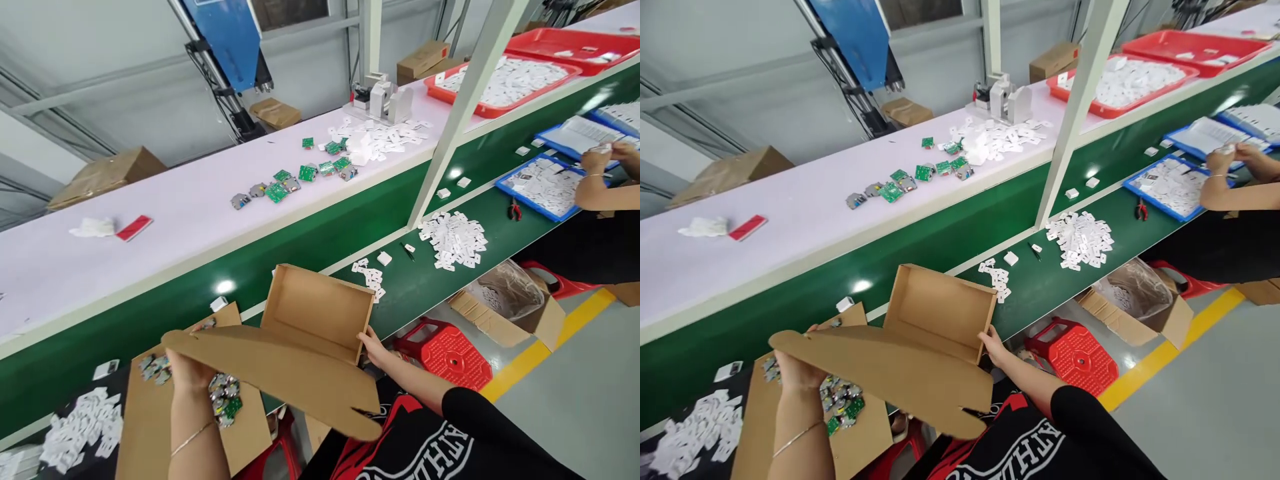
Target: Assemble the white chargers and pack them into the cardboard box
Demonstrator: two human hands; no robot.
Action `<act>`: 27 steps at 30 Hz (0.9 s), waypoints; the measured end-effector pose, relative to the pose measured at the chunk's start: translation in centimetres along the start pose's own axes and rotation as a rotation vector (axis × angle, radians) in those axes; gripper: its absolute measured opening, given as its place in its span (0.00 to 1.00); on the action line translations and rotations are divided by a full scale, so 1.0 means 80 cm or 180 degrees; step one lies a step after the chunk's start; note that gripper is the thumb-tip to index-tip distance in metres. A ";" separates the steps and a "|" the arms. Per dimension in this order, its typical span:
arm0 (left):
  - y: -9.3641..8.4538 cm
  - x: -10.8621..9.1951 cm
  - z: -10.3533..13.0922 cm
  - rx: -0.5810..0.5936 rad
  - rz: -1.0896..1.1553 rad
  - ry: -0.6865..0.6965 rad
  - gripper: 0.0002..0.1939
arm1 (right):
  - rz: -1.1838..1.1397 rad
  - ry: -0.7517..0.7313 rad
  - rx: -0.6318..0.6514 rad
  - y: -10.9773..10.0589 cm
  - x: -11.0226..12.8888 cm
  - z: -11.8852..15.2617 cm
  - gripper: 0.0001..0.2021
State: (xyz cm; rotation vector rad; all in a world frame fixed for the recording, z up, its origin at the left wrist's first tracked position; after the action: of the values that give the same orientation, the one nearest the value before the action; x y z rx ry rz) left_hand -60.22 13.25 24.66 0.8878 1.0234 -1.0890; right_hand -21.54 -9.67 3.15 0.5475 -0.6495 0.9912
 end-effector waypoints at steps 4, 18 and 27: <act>-0.001 -0.007 0.021 0.0123 0.0353 -0.0240 0.50 | -0.0006 -0.0332 -0.0134 0.025 0.005 0.019 0.22; -0.052 0.065 0.146 0.0117 -0.0385 -0.0554 0.32 | -0.0047 -0.0073 -0.0635 0.012 0.014 0.006 0.18; -0.104 0.037 0.048 0.0260 -0.0454 -0.0531 0.28 | 0.0305 0.1338 0.0535 0.073 -0.061 0.013 0.21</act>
State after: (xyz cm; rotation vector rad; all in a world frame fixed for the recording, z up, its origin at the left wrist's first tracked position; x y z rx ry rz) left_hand -67.09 6.91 22.36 0.7836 0.9192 -1.3107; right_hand -28.91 -10.60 1.13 0.4379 -0.2200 1.2146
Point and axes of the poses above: each hand's wrist, its own z-axis away from the middle knuckle, its own y-axis out of the palm, x = y × z, the point moved 8 cm from there along -z, towards the middle knuckle, and after that the axes turned 12 degrees about z, right-handed, at the moved point
